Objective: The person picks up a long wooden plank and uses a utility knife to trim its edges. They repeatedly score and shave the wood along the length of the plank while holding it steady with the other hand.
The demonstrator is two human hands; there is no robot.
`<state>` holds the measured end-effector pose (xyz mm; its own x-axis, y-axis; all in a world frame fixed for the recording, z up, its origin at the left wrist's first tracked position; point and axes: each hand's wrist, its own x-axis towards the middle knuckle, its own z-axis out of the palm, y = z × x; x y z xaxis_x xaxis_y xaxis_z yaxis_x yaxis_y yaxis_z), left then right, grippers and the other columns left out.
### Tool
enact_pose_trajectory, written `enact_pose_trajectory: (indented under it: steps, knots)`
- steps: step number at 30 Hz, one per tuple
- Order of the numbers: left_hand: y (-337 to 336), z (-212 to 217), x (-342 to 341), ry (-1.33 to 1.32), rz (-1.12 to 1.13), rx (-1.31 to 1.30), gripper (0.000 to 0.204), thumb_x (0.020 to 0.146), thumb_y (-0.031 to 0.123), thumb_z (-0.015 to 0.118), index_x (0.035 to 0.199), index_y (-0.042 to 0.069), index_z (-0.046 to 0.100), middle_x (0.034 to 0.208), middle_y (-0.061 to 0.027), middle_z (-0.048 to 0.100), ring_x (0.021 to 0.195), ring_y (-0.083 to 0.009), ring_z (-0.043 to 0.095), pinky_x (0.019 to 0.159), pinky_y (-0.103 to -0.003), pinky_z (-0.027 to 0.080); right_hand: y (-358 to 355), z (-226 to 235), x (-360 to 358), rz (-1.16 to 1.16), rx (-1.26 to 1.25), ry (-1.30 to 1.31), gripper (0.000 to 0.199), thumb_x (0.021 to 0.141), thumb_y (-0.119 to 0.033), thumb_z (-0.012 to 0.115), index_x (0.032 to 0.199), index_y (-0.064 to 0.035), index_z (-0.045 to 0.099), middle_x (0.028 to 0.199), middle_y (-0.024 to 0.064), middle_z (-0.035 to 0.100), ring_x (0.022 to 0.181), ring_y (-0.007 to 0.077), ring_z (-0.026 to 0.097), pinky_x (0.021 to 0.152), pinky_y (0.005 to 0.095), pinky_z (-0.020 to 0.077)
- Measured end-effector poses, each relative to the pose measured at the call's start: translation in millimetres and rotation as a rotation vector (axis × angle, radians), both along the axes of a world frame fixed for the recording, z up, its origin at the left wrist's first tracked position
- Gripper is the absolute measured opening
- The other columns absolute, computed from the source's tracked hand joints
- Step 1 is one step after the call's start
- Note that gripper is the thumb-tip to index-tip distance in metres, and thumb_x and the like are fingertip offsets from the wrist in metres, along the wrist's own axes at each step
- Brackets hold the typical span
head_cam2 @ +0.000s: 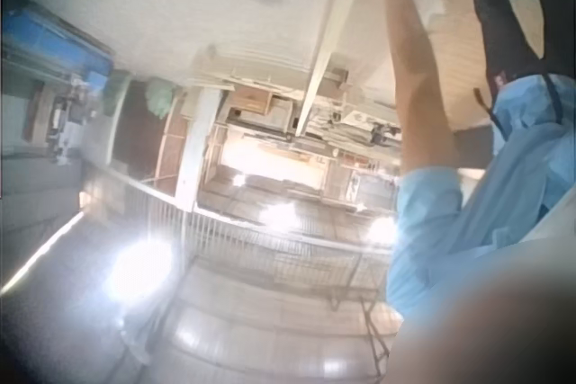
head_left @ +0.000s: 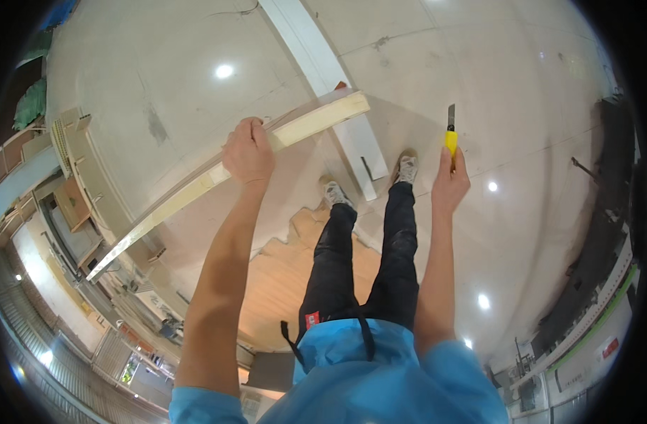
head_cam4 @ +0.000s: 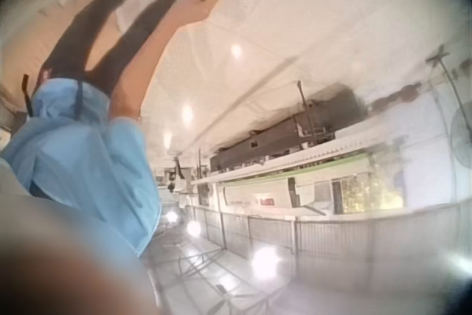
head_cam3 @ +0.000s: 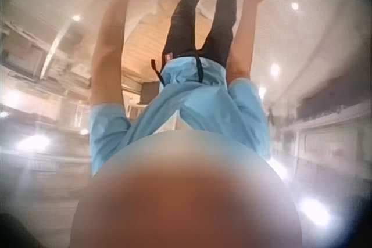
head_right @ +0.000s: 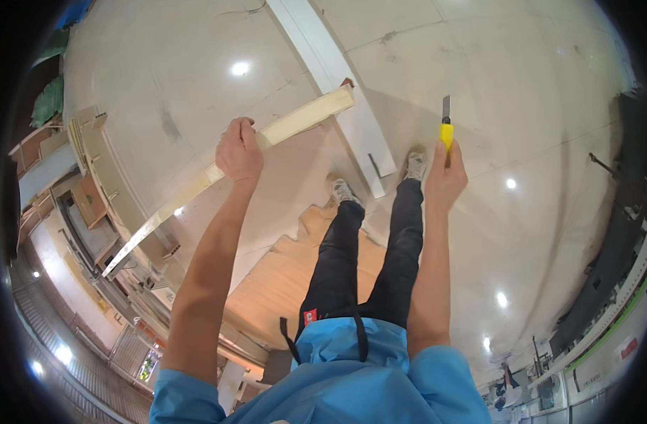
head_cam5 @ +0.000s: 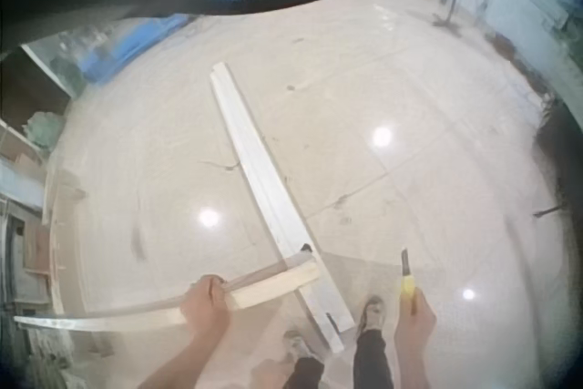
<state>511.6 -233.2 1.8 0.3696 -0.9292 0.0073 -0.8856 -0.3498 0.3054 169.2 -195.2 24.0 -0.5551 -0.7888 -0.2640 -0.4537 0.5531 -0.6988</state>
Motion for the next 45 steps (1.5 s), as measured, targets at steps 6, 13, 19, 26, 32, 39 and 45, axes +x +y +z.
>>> enact_pose_trajectory:
  steps: [6, 13, 19, 26, 32, 39, 45]
  knots:
    - [-0.2, 3.3, -3.6, -0.01, -0.032, 0.016, 0.027, 0.105, 0.027, 0.053, 0.1, 0.015, 0.077, 0.091, -0.0071, 0.076, 0.086, -0.0312, 0.068, 0.079, -0.047, 0.052, 12.3, -12.5, 49.9, 0.395, -0.363, 0.036, 0.028, 0.104, -0.023, 0.071, 0.124, -0.0036, 0.071, 0.09, 0.0124, 0.071, 0.069, 0.0269, 0.066, 0.064, 0.0382, 0.0529]
    - [0.5, 0.9, -1.5, 0.004, -0.003, 0.025, 0.027, 0.105, 0.027, 0.053, 0.099, 0.016, 0.077, 0.093, -0.0042, 0.077, 0.086, -0.029, 0.068, 0.081, -0.045, 0.051, 32.5, -12.9, 102.2, 0.434, -0.077, -0.073, 0.033, 0.104, -0.026, 0.072, 0.131, -0.0065, 0.07, 0.086, 0.0132, 0.067, 0.07, 0.0266, 0.066, 0.065, 0.0372, 0.0528]
    - [1.9, -1.5, 0.4, 0.004, -0.006, -0.004, 0.028, 0.104, 0.028, 0.052, 0.099, 0.016, 0.077, 0.09, -0.0031, 0.077, 0.085, -0.028, 0.069, 0.079, -0.044, 0.052, 22.9, -5.5, 105.4, 0.431, -0.104, -0.073, 0.036, 0.106, -0.031, 0.068, 0.133, -0.008, 0.068, 0.083, 0.0133, 0.066, 0.068, 0.0282, 0.066, 0.061, 0.0393, 0.0524]
    - [1.4, -2.1, 3.1, -0.031, -0.005, 0.023, 0.033, 0.104, 0.03, 0.049, 0.102, 0.016, 0.078, 0.086, -0.0007, 0.078, 0.088, -0.0254, 0.071, 0.081, -0.041, 0.053, 35.7, -18.1, 106.0, 0.454, -0.111, 0.016, 0.035, 0.106, -0.033, 0.067, 0.132, -0.0097, 0.068, 0.081, 0.0127, 0.064, 0.067, 0.0308, 0.067, 0.058, 0.0413, 0.0523]
    - [0.9, 0.0, 2.6, -0.011, 0.002, 0.005, 0.033, 0.105, 0.032, 0.048, 0.102, 0.016, 0.077, 0.086, -0.001, 0.077, 0.089, -0.0264, 0.071, 0.082, -0.043, 0.053, -3.6, -18.2, 40.7, 0.162, -0.15, 0.293, 0.033, 0.105, -0.029, 0.068, 0.125, -0.0023, 0.069, 0.081, 0.012, 0.068, 0.06, 0.0266, 0.062, 0.055, 0.0387, 0.0501]
    - [-0.2, 2.5, -1.8, -0.059, -0.035, 0.047, 0.032, 0.105, 0.03, 0.048, 0.101, 0.016, 0.077, 0.088, -0.0023, 0.077, 0.089, -0.0271, 0.07, 0.083, -0.043, 0.053, 23.9, -22.3, -9.8, -0.026, 0.043, -0.419, 0.036, 0.11, -0.026, 0.062, 0.134, 0.0, 0.066, 0.076, 0.0083, 0.061, 0.063, 0.0136, 0.057, 0.058, 0.0325, 0.047]
    - [0.1, -2.1, 0.0, -0.018, 0.008, 0.036, 0.031, 0.105, 0.03, 0.05, 0.102, 0.016, 0.078, 0.089, -0.0057, 0.076, 0.09, -0.029, 0.07, 0.084, -0.045, 0.053, 13.5, -8.5, 90.4, 0.569, -0.164, -0.054, 0.046, 0.107, -0.025, 0.065, 0.152, -0.0249, 0.059, 0.085, 0.0098, 0.068, 0.063, 0.0219, 0.066, 0.056, 0.0377, 0.0528]
